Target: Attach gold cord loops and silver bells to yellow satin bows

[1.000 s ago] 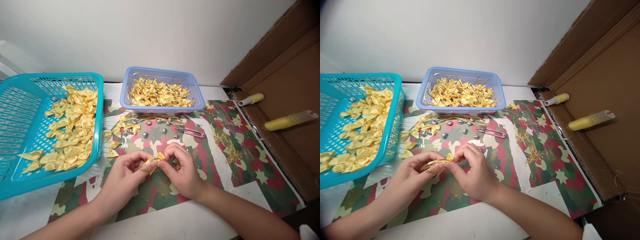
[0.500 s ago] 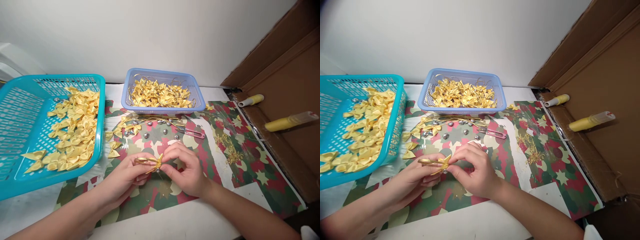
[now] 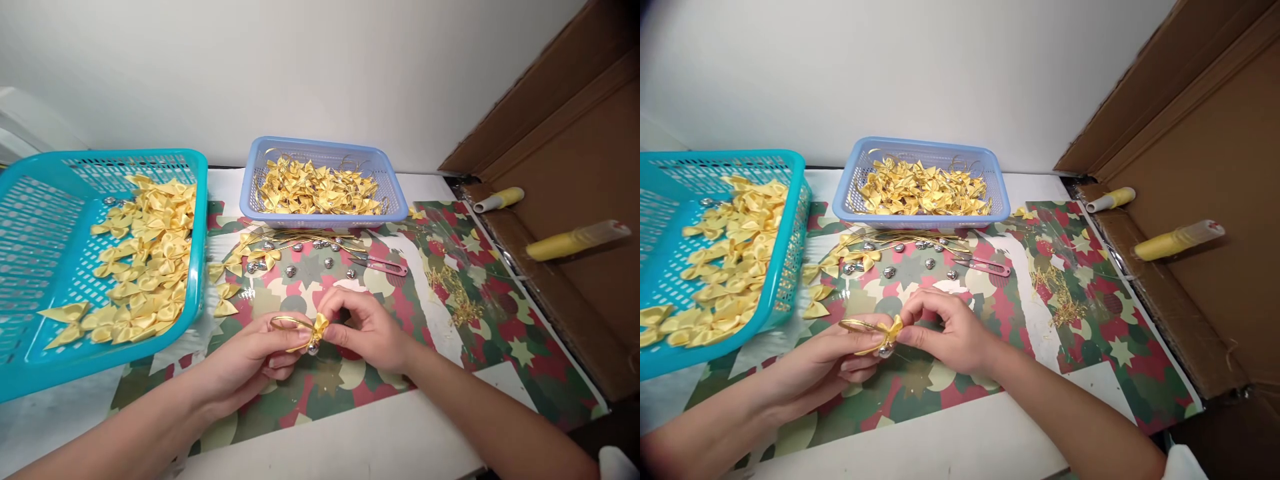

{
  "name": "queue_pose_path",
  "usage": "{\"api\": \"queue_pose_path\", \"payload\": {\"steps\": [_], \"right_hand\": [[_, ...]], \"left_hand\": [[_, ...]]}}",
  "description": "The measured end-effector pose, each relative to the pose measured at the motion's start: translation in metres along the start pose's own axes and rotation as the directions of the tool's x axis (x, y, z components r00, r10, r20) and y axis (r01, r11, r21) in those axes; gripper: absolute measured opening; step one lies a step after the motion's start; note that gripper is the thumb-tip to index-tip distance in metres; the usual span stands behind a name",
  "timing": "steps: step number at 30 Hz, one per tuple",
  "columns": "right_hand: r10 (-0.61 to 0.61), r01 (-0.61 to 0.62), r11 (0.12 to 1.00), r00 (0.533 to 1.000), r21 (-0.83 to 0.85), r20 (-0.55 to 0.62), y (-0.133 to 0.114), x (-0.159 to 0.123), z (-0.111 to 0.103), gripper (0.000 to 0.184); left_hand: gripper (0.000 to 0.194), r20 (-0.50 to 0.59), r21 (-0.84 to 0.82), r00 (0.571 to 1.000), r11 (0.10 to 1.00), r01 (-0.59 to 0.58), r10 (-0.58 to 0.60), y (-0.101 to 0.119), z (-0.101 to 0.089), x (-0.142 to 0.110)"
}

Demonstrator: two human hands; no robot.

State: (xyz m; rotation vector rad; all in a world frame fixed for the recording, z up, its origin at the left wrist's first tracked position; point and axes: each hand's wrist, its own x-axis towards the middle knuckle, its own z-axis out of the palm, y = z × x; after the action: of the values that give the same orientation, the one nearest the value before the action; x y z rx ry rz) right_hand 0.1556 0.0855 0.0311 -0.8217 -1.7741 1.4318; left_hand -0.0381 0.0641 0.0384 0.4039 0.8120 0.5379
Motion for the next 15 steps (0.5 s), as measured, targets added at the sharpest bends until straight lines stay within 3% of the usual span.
{"api": "queue_pose_path", "payload": {"steps": [3,5,8,10,15], "right_hand": [[-0.014,0.004,0.99,0.997,-0.14,-0.071,-0.003,-0.001,0.002,0.011],[-0.122,0.088,0.973,0.981,-0.214,-0.151,-0.006,-0.002,0.004,0.01],[-0.306,0.237,0.931,0.921,-0.278,-0.241,-0.011,-0.004,0.007,0.005],[-0.355,0.267,0.908,0.899,-0.321,-0.255,-0.012,-0.004,0.01,0.004],[-0.207,0.134,0.95,0.947,-0.283,-0.246,-0.013,-0.004,0.015,0.011]], "left_hand": [[0.029,-0.016,-0.009,1.0,1.0,-0.021,0.02,0.001,0.0,0.001],[0.032,-0.026,-0.013,0.999,0.999,-0.039,0.039,0.001,0.0,0.001],[0.035,-0.038,-0.024,0.998,0.998,-0.051,0.05,0.001,0.001,0.001],[0.035,-0.048,-0.022,0.997,0.998,-0.056,0.055,0.0,0.002,0.001],[0.029,-0.065,-0.001,0.996,0.998,-0.066,0.066,-0.001,0.004,0.001]]}}
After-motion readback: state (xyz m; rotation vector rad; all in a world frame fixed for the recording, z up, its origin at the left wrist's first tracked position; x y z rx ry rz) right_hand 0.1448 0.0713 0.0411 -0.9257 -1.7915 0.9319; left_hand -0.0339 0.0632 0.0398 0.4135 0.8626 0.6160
